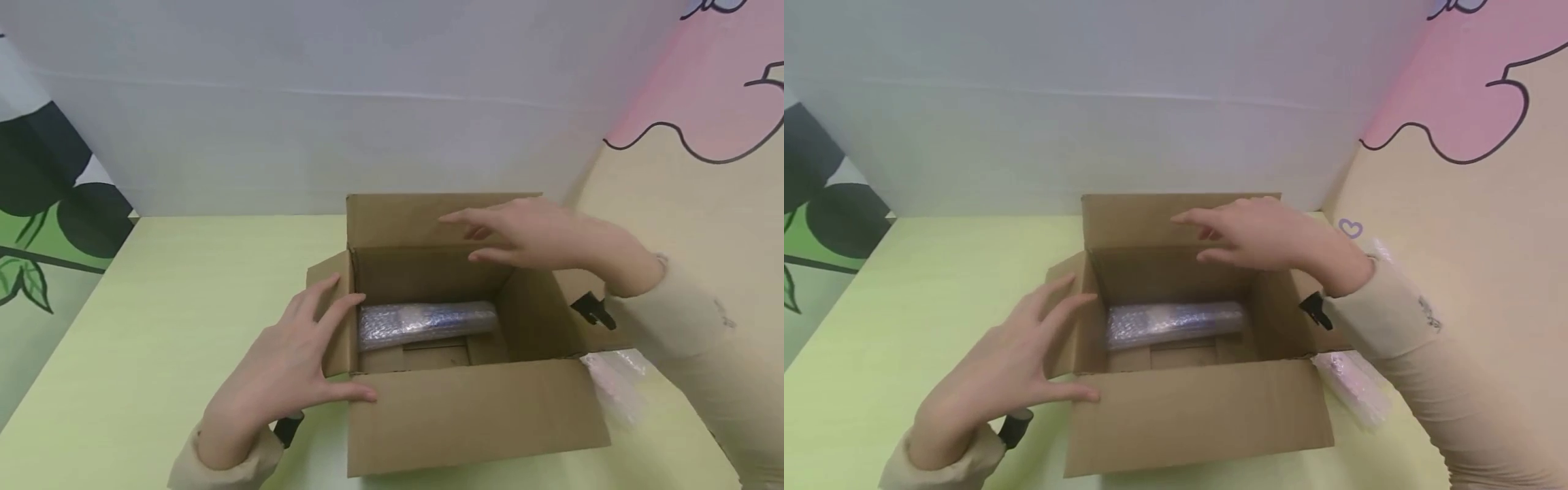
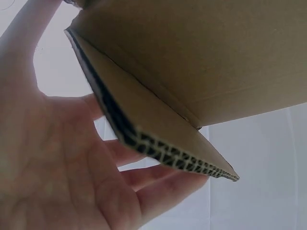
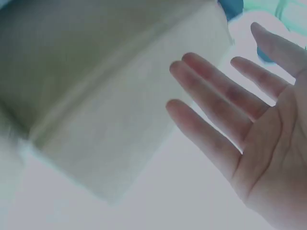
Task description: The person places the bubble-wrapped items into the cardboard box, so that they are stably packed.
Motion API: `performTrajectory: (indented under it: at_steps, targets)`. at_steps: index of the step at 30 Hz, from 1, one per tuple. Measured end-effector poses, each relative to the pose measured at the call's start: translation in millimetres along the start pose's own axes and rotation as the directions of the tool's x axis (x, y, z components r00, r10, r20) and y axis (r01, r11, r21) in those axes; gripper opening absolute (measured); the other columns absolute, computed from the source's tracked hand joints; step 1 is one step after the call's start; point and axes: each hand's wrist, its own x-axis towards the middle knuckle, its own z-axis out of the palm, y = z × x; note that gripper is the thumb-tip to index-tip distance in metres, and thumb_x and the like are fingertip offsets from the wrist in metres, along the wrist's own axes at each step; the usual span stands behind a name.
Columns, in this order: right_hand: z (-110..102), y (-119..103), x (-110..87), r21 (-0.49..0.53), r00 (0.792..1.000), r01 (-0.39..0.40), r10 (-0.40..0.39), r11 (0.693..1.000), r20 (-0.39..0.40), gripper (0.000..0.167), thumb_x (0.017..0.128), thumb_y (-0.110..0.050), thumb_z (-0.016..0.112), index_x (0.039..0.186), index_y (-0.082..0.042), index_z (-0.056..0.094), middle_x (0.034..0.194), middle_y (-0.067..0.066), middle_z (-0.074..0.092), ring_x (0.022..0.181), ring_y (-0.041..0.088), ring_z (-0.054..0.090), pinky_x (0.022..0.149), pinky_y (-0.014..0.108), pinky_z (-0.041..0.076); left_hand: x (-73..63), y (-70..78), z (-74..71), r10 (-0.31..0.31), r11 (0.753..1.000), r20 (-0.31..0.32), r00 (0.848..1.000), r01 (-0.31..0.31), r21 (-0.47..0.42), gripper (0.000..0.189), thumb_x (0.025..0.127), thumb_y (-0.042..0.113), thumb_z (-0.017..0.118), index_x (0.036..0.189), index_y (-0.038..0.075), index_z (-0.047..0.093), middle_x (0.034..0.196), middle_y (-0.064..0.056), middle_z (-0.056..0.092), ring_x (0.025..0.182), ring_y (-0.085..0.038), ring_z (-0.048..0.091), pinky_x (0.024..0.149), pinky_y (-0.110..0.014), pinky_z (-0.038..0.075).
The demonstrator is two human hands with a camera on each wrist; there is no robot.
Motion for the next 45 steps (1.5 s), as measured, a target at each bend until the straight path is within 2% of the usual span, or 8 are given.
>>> performTrajectory:
  at_steps: [4,10,14,19,25,31,37,45]
  targets:
    - [-13.8,24.4,-30.4,0.011,0.986,-0.158,0.158,0.987,-0.052,0.055,0.097,-0.03,0.058,0.148,-0.027,0.037,0.123,0.004,0.068,0.103,0.026,0.069,0.086,0.049,0.052,-0.1,-1.4,-0.5,-0.001,1.0,-0.007,1.0,0.001,-0.002,0.099,0.059,0.085,0.062,0.132,0.02,0.049,0.152,-0.011,0.032,0.128,-0.035,0.046,0.049,-0.026,0.045]
    - [-11.6,72.3,-71.3,0.032,0.929,-0.359,0.36,0.933,-0.082,0.057,0.098,-0.036,0.055,0.15,-0.025,0.033,0.128,0.007,0.065,0.108,0.032,0.066,0.088,0.053,0.048,-1.5,-4.8,-0.8,-0.018,1.0,-0.013,1.0,0.018,-0.002,0.098,0.058,0.085,0.063,0.127,0.016,0.051,0.152,-0.011,0.033,0.128,-0.034,0.045,0.048,-0.024,0.043]
    - [1.2,103.0,-92.9,0.064,0.891,-0.448,0.451,0.892,-0.052,0.058,0.099,-0.04,0.053,0.15,-0.02,0.032,0.13,0.013,0.063,0.117,0.039,0.06,0.091,0.057,0.043,-2.7,-6.5,-1.1,-0.035,0.999,-0.007,0.999,0.035,0.003,0.1,0.058,0.086,0.062,0.128,0.015,0.05,0.152,-0.01,0.033,0.129,-0.035,0.044,0.047,-0.024,0.042]
    - [26.9,141.8,-117.9,0.092,0.852,-0.52,0.523,0.849,-0.009,0.061,0.099,-0.039,0.052,0.151,-0.015,0.03,0.133,0.022,0.058,0.113,0.043,0.061,0.087,0.059,0.044,-1.8,-6.8,-1.6,-0.041,0.999,-0.009,0.999,0.041,0.033,0.102,0.057,0.087,0.06,0.129,0.016,0.05,0.152,-0.011,0.034,0.128,-0.036,0.046,0.045,-0.024,0.041]
    - [57.7,179.3,-140.1,0.038,0.793,-0.609,0.608,0.792,0.041,0.069,0.099,-0.042,0.051,0.151,-0.006,0.025,0.135,0.032,0.051,0.113,0.051,0.057,0.079,0.064,0.044,-2.8,-6.2,-3.0,-0.049,0.998,-0.011,0.999,0.049,0.049,0.102,0.057,0.088,0.059,0.13,0.017,0.051,0.151,-0.01,0.035,0.128,-0.035,0.046,0.045,-0.024,0.039]
    - [83.0,199.5,-156.9,-0.014,0.773,-0.631,0.63,0.776,0.076,0.074,0.095,-0.041,0.058,0.146,0.003,0.027,0.13,0.039,0.049,0.109,0.061,0.051,0.073,0.065,0.047,-3.9,-6.5,-3.8,-0.041,0.998,-0.022,0.999,0.042,0.048,0.101,0.058,0.087,0.061,0.13,0.017,0.051,0.151,-0.01,0.036,0.126,-0.035,0.047,0.044,-0.024,0.038]
    - [103.0,208.1,-165.4,0.043,0.762,-0.645,0.637,0.763,0.116,0.08,0.093,-0.039,0.061,0.145,0.008,0.023,0.127,0.045,0.046,0.113,0.065,0.045,0.081,0.071,0.04,-3.9,-7.3,-3.2,-0.044,0.998,-0.025,0.999,0.046,0.052,0.101,0.057,0.087,0.062,0.129,0.017,0.051,0.151,-0.011,0.036,0.125,-0.035,0.048,0.043,-0.022,0.035]
    - [117.1,210.4,-167.3,0.089,0.755,-0.654,0.64,0.751,0.141,0.084,0.093,-0.037,0.061,0.146,0.008,0.015,0.126,0.047,0.045,0.111,0.067,0.045,0.083,0.074,0.038,-3.6,-9.3,-1.8,-0.048,0.998,-0.022,0.999,0.049,0.041,0.102,0.058,0.087,0.061,0.132,0.017,0.05,0.152,-0.01,0.034,0.126,-0.036,0.047,0.043,-0.023,0.036]
